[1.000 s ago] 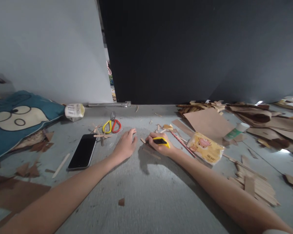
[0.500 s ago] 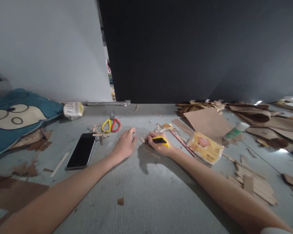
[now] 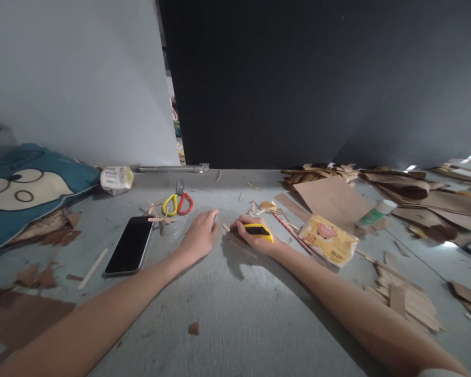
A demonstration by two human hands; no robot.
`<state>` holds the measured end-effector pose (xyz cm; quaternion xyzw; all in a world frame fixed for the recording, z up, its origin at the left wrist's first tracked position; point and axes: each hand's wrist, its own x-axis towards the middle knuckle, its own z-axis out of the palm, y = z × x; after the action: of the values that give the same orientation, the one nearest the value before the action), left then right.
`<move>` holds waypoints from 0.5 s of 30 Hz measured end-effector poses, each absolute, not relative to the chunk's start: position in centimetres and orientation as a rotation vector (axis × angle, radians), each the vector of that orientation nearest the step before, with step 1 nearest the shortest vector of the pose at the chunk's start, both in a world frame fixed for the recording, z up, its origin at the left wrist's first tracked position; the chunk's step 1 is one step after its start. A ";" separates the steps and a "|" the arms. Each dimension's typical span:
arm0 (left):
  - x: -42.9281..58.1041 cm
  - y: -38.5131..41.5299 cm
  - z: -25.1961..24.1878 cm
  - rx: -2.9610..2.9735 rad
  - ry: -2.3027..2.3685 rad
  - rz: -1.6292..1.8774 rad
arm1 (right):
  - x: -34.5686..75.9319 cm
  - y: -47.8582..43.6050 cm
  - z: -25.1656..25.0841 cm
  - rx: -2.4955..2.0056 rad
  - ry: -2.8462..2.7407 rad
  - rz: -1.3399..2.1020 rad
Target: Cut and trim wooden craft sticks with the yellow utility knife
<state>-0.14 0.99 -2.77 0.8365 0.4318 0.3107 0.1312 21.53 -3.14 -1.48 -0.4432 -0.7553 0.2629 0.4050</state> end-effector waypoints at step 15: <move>0.0 1.3 -2.6 2.351 1.223 0.929 | 21.2 -3.3 -0.8 -1.188 -1.705 0.937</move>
<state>-0.01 1.28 -2.59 0.8256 0.4295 0.3261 0.1659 21.20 -3.35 -0.78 -0.4737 -0.6794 0.3736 0.4178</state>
